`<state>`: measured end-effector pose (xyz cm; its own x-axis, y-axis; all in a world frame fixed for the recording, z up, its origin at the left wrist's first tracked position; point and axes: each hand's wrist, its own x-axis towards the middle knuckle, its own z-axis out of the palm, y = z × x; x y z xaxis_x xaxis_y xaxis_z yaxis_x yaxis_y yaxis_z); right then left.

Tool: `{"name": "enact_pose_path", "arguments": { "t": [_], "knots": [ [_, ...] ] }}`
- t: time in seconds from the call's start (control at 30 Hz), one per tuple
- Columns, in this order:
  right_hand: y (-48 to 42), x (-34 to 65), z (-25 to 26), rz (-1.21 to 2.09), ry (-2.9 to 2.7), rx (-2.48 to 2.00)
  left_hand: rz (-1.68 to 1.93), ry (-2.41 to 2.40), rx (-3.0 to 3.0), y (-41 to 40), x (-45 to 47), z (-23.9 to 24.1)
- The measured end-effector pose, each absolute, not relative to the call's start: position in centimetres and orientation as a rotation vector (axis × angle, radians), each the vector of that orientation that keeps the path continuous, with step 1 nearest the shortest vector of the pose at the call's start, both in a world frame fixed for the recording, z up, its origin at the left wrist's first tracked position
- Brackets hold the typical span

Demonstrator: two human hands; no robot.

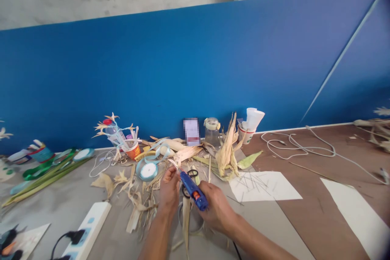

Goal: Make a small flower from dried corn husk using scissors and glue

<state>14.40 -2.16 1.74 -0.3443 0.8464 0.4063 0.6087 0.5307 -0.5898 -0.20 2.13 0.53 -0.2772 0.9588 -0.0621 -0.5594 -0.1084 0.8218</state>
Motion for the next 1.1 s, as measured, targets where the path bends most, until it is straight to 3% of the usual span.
{"name": "enact_pose_path", "arguments": {
  "t": [0.17, 1.1],
  "knots": [
    [-2.3, 14.7, 2.2, 0.568, -2.076, -1.114, 1.635, 0.911, 0.645, 2.1, -0.3, 0.5],
    [-2.5, 15.3, 3.6, 0.622, -2.053, -1.088, 1.643, 0.880, 0.646, 1.9, -0.2, 0.5]
  ]
}}
